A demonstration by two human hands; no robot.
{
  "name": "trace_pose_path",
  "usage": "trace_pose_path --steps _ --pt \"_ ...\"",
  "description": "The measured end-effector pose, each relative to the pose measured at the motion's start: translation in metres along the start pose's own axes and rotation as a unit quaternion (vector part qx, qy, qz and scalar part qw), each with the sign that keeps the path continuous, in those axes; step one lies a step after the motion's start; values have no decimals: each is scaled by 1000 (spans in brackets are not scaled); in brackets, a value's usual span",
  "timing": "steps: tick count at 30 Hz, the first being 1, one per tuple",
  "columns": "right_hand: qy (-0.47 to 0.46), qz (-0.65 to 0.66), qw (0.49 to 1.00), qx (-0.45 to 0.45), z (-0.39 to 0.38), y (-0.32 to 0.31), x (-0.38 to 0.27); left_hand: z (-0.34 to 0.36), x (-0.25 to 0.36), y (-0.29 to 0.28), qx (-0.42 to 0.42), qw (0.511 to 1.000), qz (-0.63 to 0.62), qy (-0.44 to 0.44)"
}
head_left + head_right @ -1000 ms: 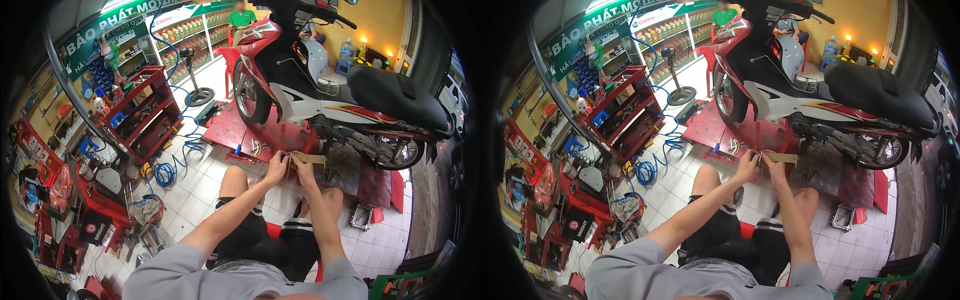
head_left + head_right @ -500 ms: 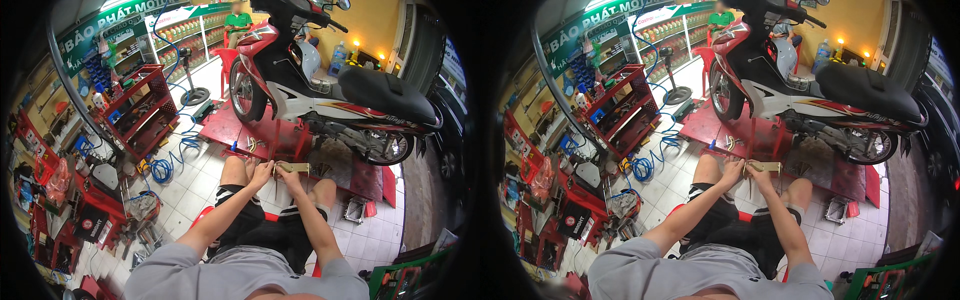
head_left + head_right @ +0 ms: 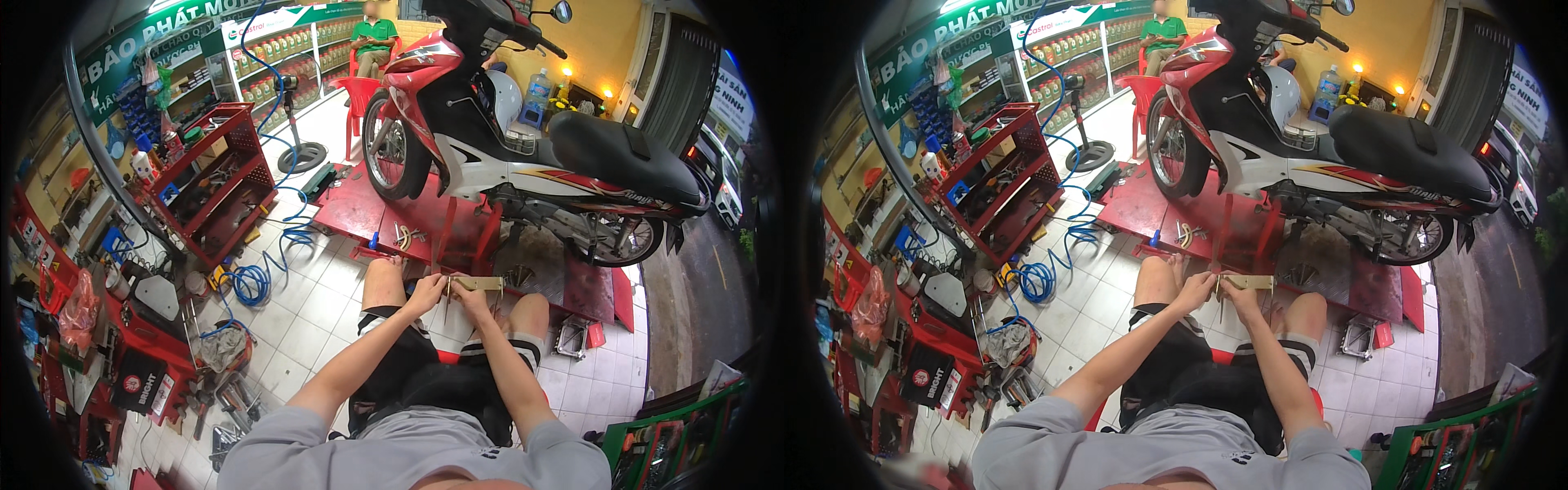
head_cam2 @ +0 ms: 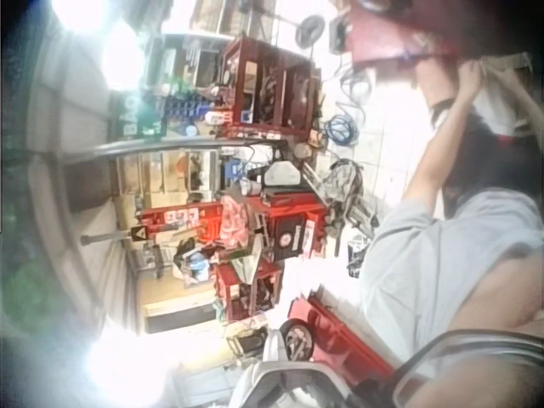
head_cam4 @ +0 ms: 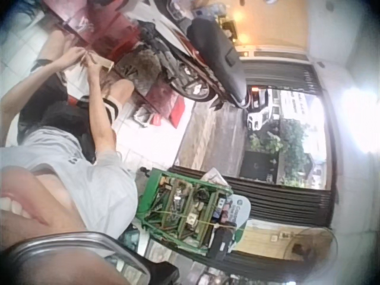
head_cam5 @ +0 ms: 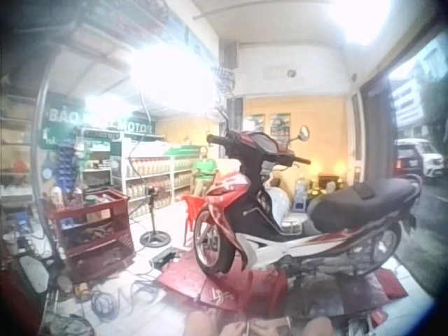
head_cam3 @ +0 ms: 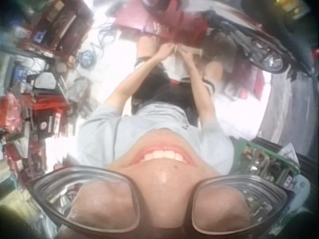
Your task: The person sits on a low stool in a workshop and works on a motorcycle brake assembly. They use their hands to manipulate the brake shoes and springs, then use pliers to adjust the components. The person continues to assemble and adjust the brake parts by hand.
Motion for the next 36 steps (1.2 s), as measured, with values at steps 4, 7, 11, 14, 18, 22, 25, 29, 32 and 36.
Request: trace_pose_path --steps 4,7,11,14,18,22,25,29,32,36 --pt "25 35 999 15 -1 -15 25 -5 3 9 -30 999 -11 13" --pt "31 47 998 10 2 -20 37 -4 1 11 -23 997 17 76" --pt "36 54 998 1 4 -10 37 -4 -20 6 26 991 103 77" --pt "49 54 997 1 13 -10 23 14 -16 3 43 988 125 77" --pt "35 71 997 7 45 -29 -10 58 14 2 47 994 69 68" --pt "19 63 997 32 75 -48 -23 85 1 9 9 996 -64 59" --pt "9 50 998 48 92 -61 -18 96 -8 14 32 987 -113 106" --pt "8 19 999 38 103 -62 -10 102 -37 17 43 993 -67 85" --pt "5 21 999 48 106 -76 -3 105 -33 24 64 993 -45 86" --pt "-4 60 996 63 99 -67 -15 110 -13 12 118 979 67 152"
Point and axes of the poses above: each hand's wrist, its own z-axis towards the middle knuckle, its own y-axis out of the palm, x = y × z, the point moved 10 cm from there along z, towards the middle knuckle, and after that the axes turned 8 degrees about y, right-handed, at the moved point
